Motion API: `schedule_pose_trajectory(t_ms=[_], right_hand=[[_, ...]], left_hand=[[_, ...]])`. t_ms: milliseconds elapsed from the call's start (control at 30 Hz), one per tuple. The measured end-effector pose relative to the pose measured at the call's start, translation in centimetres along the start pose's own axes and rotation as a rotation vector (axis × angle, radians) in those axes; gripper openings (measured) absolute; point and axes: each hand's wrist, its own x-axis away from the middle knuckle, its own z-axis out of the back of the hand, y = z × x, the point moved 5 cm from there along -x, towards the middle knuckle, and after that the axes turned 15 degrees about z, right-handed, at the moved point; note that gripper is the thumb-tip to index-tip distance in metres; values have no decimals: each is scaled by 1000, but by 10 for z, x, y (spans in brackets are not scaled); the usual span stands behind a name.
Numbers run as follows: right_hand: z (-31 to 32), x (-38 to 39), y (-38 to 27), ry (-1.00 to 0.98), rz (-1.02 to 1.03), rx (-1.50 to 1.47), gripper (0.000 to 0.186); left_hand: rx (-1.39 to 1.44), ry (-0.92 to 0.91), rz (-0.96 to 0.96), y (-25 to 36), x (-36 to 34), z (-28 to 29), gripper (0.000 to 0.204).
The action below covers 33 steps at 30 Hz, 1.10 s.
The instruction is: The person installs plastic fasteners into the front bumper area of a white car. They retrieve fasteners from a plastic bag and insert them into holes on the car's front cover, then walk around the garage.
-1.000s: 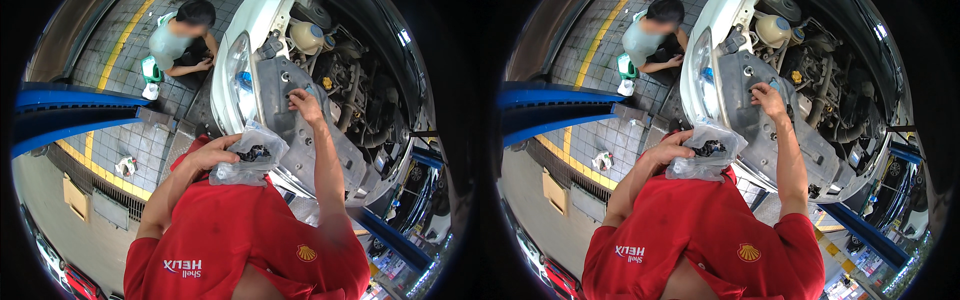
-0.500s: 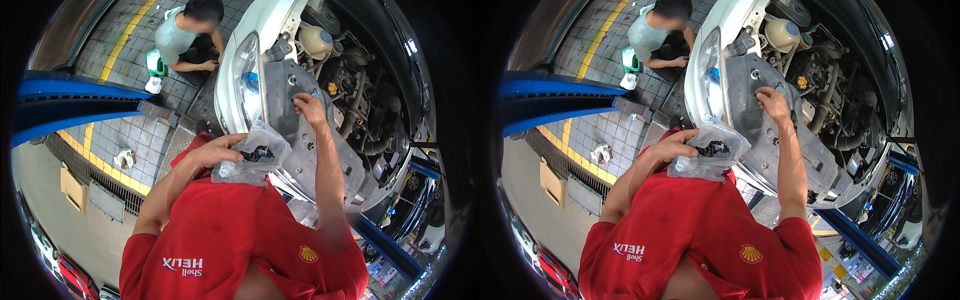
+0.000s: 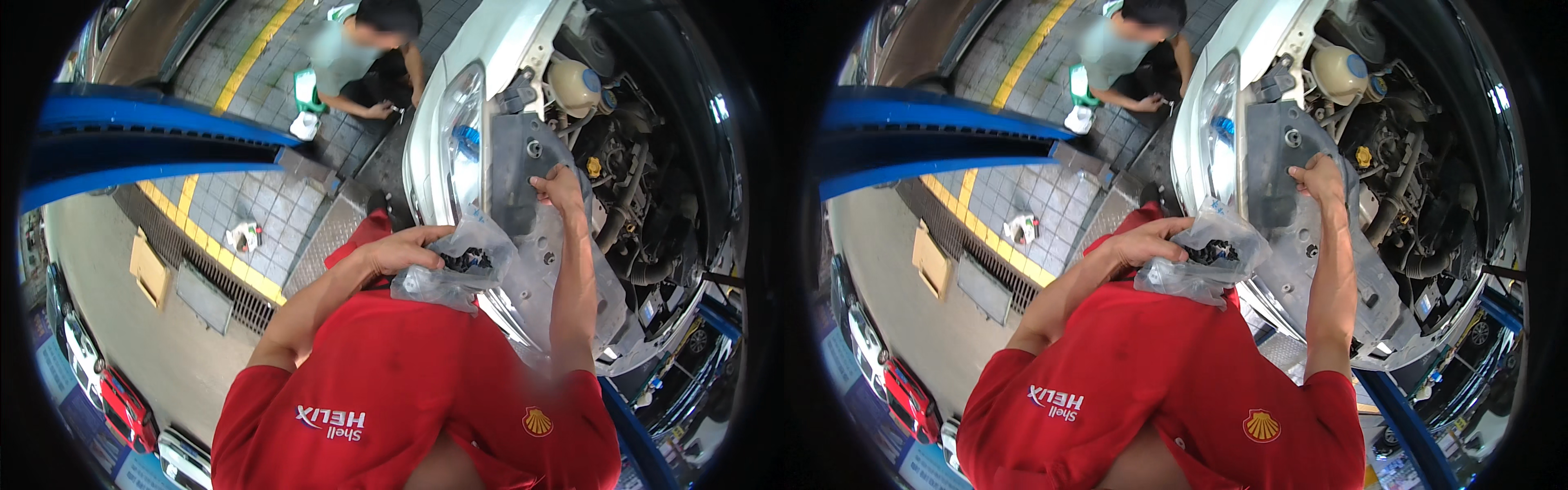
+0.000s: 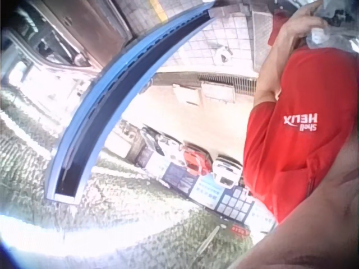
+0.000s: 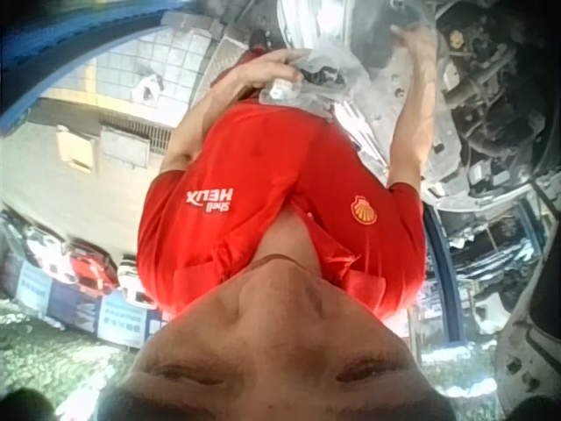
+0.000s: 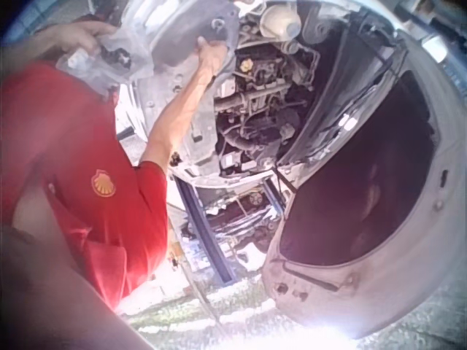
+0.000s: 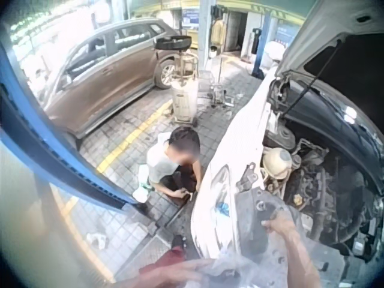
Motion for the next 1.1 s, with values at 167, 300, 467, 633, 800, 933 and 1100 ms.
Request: schedule_pose_trajectory(t_ms=[167,300,467,633,800,933,1100], right_hand=[[-11,41,-15,150,161,-53,41],[-50,145,-54,-247,286,-780,65],[-56,164,-63,-85,239,-502,49],[-46,114,-56,122,373,-108,37],[-49,106,-47,68,381,-10,35],[-32,81,-33,274,398,299,41],[-38,63,-12,284,359,265,44]], left_hand=[[4,75,-7,-1,0,-3,73],[98,271,11,-19,13,3,70],[219,276,-69,-48,20,4,69],[215,294,-49,-71,25,-3,67],[252,337,-136,-85,37,-10,67],[292,361,-113,-102,42,-12,67],[279,361,-162,-109,47,-9,66]])
